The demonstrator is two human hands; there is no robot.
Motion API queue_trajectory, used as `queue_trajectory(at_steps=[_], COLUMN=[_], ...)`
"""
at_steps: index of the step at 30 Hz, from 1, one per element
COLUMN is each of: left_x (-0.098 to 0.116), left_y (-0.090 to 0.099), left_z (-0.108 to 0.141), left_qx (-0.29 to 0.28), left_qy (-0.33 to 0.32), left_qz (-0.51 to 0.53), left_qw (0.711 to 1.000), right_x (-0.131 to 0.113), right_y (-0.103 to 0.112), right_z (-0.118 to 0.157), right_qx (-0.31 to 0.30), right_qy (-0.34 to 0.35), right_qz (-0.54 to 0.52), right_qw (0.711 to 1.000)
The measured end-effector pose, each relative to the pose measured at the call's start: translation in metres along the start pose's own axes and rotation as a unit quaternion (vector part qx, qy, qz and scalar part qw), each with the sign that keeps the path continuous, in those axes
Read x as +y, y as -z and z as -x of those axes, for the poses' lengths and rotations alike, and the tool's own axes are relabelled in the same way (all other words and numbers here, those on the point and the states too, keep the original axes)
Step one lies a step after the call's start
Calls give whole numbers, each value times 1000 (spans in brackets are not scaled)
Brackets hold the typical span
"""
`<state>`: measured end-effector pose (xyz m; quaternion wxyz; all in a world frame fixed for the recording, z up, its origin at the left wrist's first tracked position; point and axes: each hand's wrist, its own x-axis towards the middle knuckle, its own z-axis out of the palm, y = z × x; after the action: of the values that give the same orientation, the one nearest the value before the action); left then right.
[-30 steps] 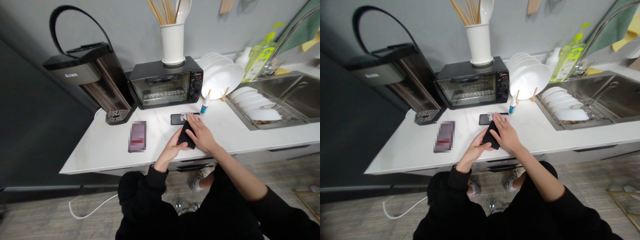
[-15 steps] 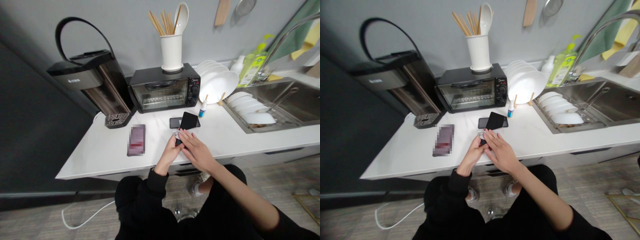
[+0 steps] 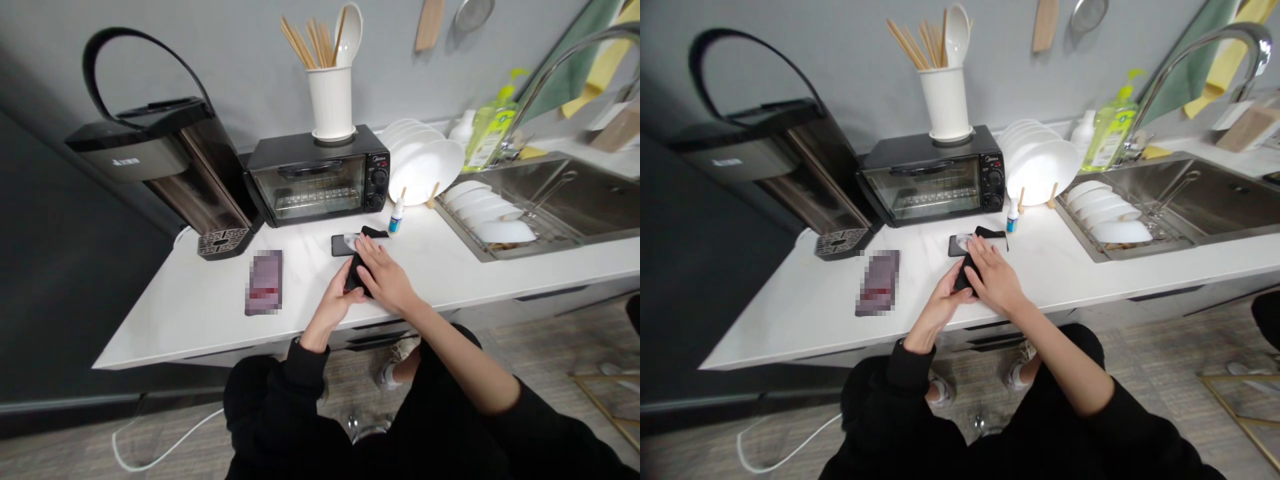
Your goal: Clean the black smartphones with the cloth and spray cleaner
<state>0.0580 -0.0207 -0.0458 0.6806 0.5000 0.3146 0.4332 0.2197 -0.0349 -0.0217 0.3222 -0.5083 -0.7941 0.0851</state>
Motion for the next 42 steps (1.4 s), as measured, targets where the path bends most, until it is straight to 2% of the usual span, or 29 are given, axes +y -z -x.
queue_trajectory(at_steps=[3, 7, 12, 16, 17, 20, 21, 24, 26, 30, 34, 35, 39, 42], left_x=[0, 1, 3, 3, 3, 3, 3, 2, 2, 4, 4, 4, 3, 3], left_y=[0, -2, -1, 0, 0, 1, 1, 2, 1, 0, -1, -1, 0, 1], left_z=[0, -1, 1, 1, 1, 1, 1, 1, 0, 0, 0, 1, 3, 4], left_qx=[-7, 29, -22, 17, 10, -33, -31, 21, 28, -9, 37, 32, -5, 26], left_qy=[8, -37, 18, -18, -13, 17, 15, -27, -37, -1, -43, -39, -7, -44], left_qz=[5, 9, 11, 8, 2, -10, -9, -5, -11, -6, 1, -3, -7, 3], left_qw=[1000, 999, 1000, 1000, 1000, 999, 999, 999, 999, 1000, 998, 999, 1000, 999], right_x=[1, -8, 1, 3, 5, 9, 9, 1, -2, -2, -7, -7, -5, -5], right_y=[-1, 0, 8, 6, 6, 7, 7, 7, 8, 8, 8, 10, 12, 9], right_z=[-10, 3, 0, 6, 8, 10, 11, 13, 10, 1, 4, 4, 1, 5], right_qx=[11, -40, 9, -36, -32, 18, 23, -21, -34, 22, -22, -21, 43, 1], right_qy=[-15, 63, -4, 63, 61, 0, -6, 60, 77, 4, 80, 84, 29, 84], right_qz=[6, -11, 16, -4, -7, 4, 7, 4, 9, 36, 31, 36, 69, 59], right_qw=[1000, 997, 1000, 997, 998, 1000, 1000, 998, 996, 999, 996, 996, 996, 995])
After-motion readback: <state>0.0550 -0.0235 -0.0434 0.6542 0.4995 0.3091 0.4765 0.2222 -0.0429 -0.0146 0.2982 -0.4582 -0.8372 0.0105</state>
